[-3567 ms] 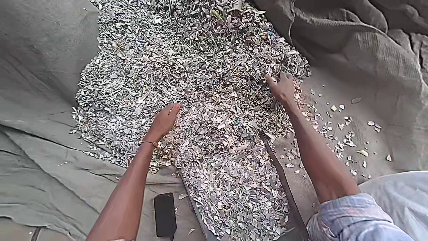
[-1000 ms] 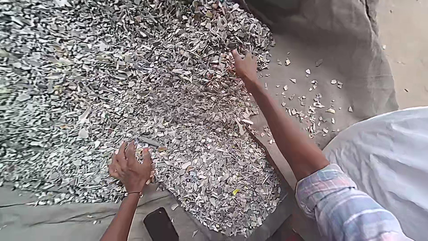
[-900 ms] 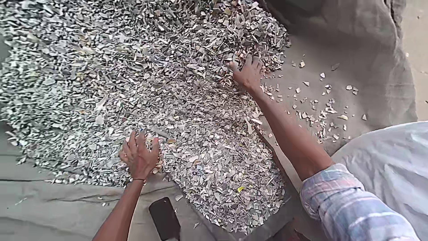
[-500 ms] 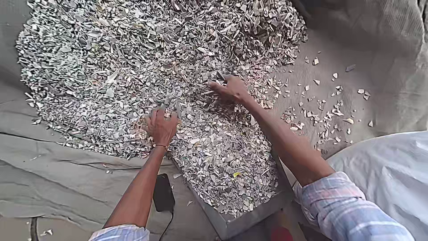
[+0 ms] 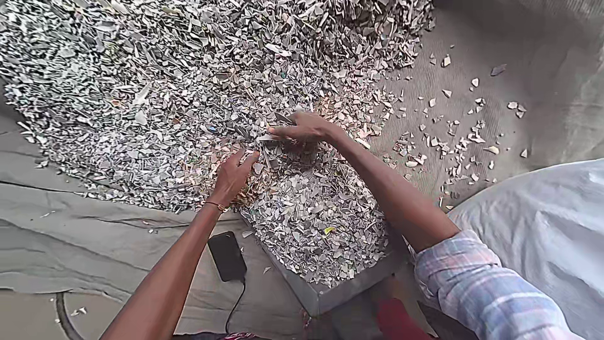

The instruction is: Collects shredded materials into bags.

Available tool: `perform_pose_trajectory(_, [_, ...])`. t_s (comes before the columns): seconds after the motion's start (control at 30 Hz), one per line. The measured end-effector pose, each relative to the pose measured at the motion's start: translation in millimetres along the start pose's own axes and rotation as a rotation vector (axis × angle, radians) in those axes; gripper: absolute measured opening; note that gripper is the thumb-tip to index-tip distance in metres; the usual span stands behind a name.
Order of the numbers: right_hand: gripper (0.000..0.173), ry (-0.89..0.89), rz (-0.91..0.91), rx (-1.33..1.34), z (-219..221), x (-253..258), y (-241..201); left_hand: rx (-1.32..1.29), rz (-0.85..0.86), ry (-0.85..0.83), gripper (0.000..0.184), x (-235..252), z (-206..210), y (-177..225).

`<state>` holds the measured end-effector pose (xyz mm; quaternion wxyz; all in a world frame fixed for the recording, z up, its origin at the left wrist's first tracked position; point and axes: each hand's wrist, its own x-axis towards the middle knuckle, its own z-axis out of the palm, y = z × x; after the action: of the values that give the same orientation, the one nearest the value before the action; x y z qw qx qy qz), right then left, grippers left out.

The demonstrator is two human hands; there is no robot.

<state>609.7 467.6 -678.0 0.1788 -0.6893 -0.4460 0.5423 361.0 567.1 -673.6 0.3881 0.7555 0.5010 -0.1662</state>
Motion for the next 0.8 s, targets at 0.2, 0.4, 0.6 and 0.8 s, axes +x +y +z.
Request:
perform_pose_trajectory(0.2, [0.058, -0.029, -0.086, 0.078, 45.3, -70.6, 6.0, 0.002, 0.1, -0.262, 0.052, -42.1, 0.0, 14.5])
perform_pose_trajectory(0.4, [0.061, 0.047, -0.172, 0.001, 85.4, -168.4, 8.8, -0.115, 0.261, -0.517, 0.075, -111.6, 29.1, 19.3])
perform_pose_trajectory(0.6, [0.053, -0.118, -0.309, 0.056, 99.5, -238.1, 25.3, -0.299, 0.444, -0.999, 0.072, -153.1, 11.9, 21.1])
perform_pose_trajectory(0.8, [0.043, 0.633, 0.054, 0.045, 80.0, -234.3, 73.3, 0.187, -0.082, -0.673, 0.066, -118.5, -33.5, -24.8])
